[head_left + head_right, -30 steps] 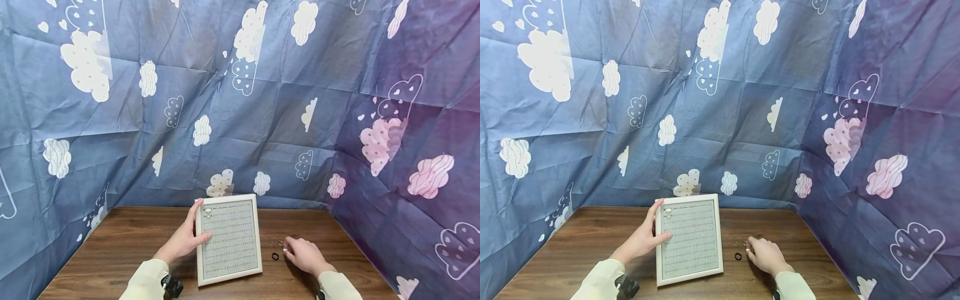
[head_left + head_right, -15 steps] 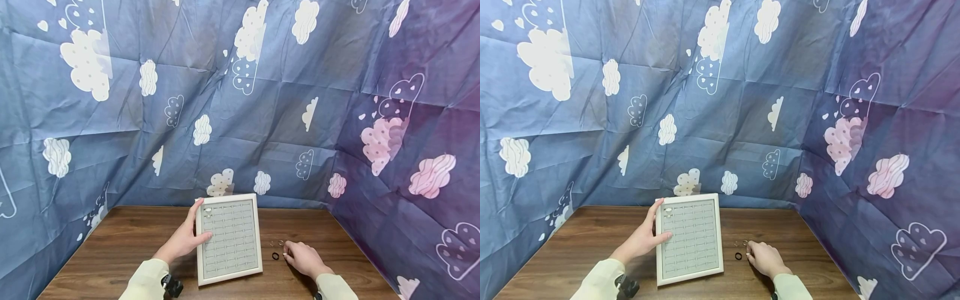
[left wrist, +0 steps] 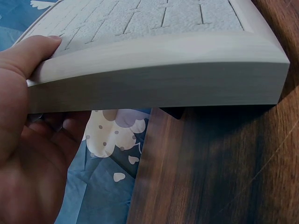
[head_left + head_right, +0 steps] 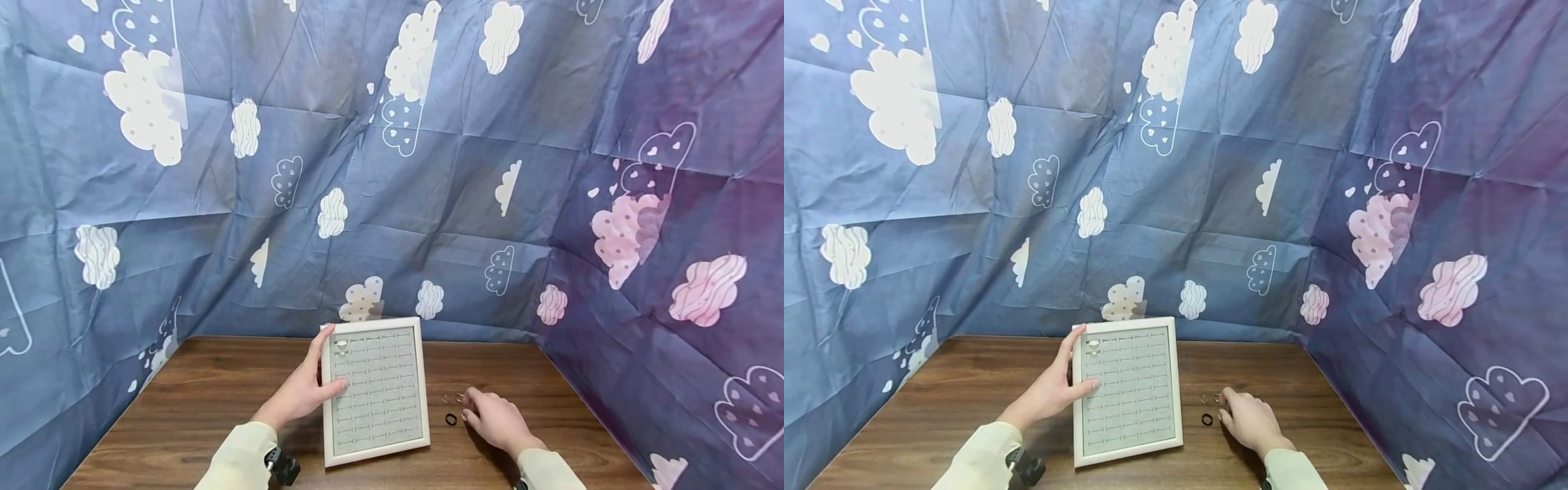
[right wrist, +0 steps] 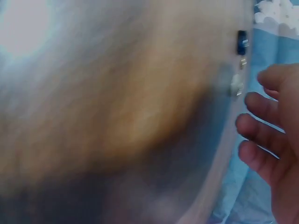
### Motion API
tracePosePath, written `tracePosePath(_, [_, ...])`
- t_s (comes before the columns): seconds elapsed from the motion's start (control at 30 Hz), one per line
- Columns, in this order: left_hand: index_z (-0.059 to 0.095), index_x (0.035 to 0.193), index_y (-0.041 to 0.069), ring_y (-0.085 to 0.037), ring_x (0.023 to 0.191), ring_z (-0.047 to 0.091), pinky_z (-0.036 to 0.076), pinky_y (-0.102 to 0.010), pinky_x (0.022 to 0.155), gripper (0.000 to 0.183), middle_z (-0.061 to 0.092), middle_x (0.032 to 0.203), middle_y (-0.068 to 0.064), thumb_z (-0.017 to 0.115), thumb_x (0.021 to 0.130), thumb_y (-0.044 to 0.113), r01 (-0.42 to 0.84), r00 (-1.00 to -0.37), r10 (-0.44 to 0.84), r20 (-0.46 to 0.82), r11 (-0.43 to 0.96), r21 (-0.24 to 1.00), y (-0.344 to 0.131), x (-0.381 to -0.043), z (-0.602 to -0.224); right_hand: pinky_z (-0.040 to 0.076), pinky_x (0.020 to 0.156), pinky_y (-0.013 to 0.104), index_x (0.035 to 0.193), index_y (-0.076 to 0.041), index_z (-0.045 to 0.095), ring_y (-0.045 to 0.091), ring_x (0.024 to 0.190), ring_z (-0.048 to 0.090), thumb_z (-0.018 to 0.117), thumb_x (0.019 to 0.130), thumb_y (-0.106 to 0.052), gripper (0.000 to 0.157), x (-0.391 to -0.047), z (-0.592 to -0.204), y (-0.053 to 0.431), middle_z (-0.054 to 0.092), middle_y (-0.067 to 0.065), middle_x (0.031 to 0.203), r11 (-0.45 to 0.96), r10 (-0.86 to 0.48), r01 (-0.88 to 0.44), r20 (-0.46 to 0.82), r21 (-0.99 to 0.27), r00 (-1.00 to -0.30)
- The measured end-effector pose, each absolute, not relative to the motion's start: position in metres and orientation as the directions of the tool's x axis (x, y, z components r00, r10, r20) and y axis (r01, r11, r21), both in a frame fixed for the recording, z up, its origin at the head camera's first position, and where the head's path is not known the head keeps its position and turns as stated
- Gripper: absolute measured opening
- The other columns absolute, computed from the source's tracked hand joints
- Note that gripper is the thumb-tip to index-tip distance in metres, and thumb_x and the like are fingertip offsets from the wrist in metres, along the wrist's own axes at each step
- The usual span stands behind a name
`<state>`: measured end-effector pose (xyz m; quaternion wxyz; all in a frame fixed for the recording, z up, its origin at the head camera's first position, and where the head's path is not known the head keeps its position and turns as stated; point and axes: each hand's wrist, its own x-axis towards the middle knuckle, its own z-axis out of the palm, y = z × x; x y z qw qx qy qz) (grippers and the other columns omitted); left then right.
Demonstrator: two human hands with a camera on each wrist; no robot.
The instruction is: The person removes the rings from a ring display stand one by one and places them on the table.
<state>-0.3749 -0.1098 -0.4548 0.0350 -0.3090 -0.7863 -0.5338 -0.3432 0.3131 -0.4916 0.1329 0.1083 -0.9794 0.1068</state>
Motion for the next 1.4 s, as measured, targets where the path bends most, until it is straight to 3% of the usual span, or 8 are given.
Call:
tracePosePath(0.2, [-0.001,0.173,0.027,-0.025,0.112,0.078,0.062,-0.029,0.086,0.108,0.064,0.147,-0.024,0.078,0.1,0.016,0.535,-0.799,0.458,0.39,0.243,0.809,-0.11,-0.376,-0.455,0.048,0.066,0.034,0.103,-0.024,0.068,0.003,0.071,0.056,0.076,0.099,-0.02,0.009,-0.351,-0.466,0.295,0.061,-0.016,0.08,0.94,-0.16,-0.269,0.428,-0.209,-0.89])
tracePosePath(0.5, [-0.002,0.173,0.03,-0.026,0.113,0.077,0.062,-0.03,0.087,0.108,0.064,0.148,-0.023,0.077,0.101,0.016,0.538,-0.796,0.46,0.393,0.243,0.807,-0.109,-0.376,-0.453,0.047,0.064,0.027,0.108,-0.018,0.073,0.003,0.073,0.057,0.078,0.098,-0.016,0.011,-0.354,-0.427,0.257,0.06,-0.016,0.082,0.878,-0.208,-0.434,0.657,-0.201,-0.725])
tracePosePath(0.7, [-0.001,0.173,0.026,-0.026,0.113,0.077,0.061,-0.03,0.088,0.107,0.065,0.148,-0.022,0.077,0.101,0.017,0.545,-0.796,0.455,0.398,0.254,0.799,-0.11,-0.376,-0.453,0.049,0.067,0.026,0.107,-0.019,0.072,0.002,0.073,0.056,0.078,0.098,-0.016,0.01,-0.356,-0.409,0.235,0.061,-0.014,0.083,0.855,-0.216,-0.475,0.69,-0.209,-0.691])
tracePosePath(1.4, [-0.001,0.173,0.032,-0.025,0.112,0.077,0.062,-0.029,0.087,0.108,0.062,0.15,-0.024,0.077,0.101,0.014,0.523,-0.806,0.448,0.387,0.234,0.819,-0.111,-0.375,-0.455,0.052,0.068,0.03,0.112,-0.016,0.073,0.006,0.072,0.06,0.076,0.099,-0.017,0.014,-0.363,-0.388,0.163,0.067,-0.008,0.084,0.791,-0.331,-0.593,0.713,-0.147,-0.618])
